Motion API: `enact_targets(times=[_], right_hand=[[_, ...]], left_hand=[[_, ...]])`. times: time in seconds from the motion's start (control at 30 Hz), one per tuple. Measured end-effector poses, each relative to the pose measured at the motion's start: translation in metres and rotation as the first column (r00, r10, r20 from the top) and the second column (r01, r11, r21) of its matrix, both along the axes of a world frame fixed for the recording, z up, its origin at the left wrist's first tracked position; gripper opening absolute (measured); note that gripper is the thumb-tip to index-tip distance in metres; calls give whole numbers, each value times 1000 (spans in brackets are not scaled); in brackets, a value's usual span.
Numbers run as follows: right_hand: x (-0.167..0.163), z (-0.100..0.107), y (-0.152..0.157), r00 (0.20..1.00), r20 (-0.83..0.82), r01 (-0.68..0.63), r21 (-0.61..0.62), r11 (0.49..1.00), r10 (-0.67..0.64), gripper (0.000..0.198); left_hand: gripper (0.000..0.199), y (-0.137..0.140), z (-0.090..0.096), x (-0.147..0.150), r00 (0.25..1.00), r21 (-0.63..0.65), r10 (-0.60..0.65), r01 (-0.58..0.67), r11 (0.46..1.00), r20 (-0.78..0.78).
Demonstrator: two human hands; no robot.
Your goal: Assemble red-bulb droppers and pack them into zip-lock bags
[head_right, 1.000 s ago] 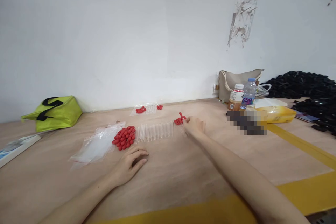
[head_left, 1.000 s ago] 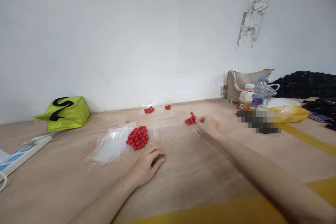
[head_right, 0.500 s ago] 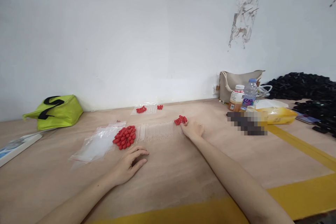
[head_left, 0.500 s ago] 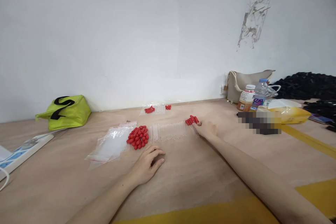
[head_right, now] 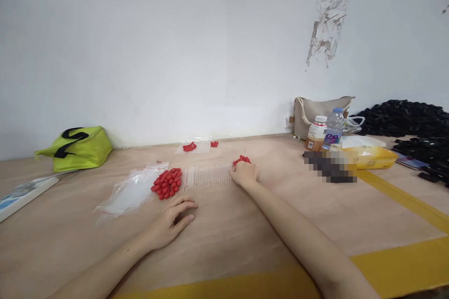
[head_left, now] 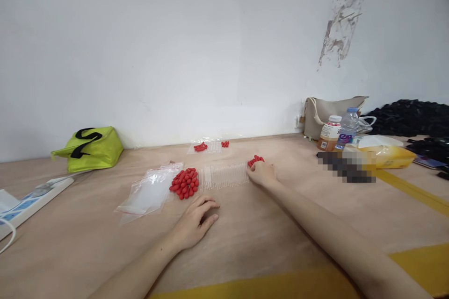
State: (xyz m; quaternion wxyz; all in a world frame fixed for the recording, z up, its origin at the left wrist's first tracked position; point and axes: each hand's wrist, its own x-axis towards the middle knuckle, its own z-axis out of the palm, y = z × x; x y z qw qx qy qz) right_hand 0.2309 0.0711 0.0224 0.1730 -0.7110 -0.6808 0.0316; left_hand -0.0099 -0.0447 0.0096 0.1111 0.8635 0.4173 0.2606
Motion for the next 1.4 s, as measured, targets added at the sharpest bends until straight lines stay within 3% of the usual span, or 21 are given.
enact_targets(times=[0.4, 0.53, 0.63, 0.7, 0.8, 0.87, 0.93, 1.03, 1.13, 1.27, 1.4], right_hand=[[-22, 1, 26, 988, 153, 9, -90, 996, 5, 19], [-19, 11, 10, 984, 174, -34, -34, 999, 39, 19], [-9, 13, -16, 977, 187, -114, 67, 991, 100, 24], [1, 9, -35, 956, 206, -249, 190, 950, 209, 23], [15, -1, -60, 849, 185, -528, 323, 785, 495, 17], [22, -7, -70, 776, 131, -617, 363, 698, 617, 13], [27, -12, -75, 732, 92, -652, 382, 655, 675, 12], [32, -16, -76, 689, 77, -687, 385, 616, 720, 12], [34, -17, -75, 683, 66, -688, 391, 611, 727, 12], [35, -20, -73, 701, 40, -665, 399, 631, 712, 13], [33, -22, -71, 693, 76, -682, 391, 618, 717, 19]], left_hand=[[21, -2, 4, 1, 1000, 12, 4, -4, 1000, -6], [21, -3, 1, 2, 1000, 25, 9, -9, 1000, 16], [15, 9, 5, -5, 994, 109, 92, -99, 989, 64], [19, 28, 16, -18, 980, 178, 187, -197, 964, 69], [23, 72, 43, -42, 945, 224, 313, -286, 932, -96], [20, 105, 61, -55, 918, 212, 318, -271, 939, -235], [18, 134, 71, -63, 913, 158, 269, -231, 960, -305], [14, 167, 72, -66, 888, 42, 201, -202, 978, -414], [12, 188, 65, -64, 853, -69, 144, -205, 976, -502], [14, 199, 61, -61, 822, -167, 80, -208, 964, -563], [11, 202, 60, -59, 831, -226, 41, -198, 954, -555]])
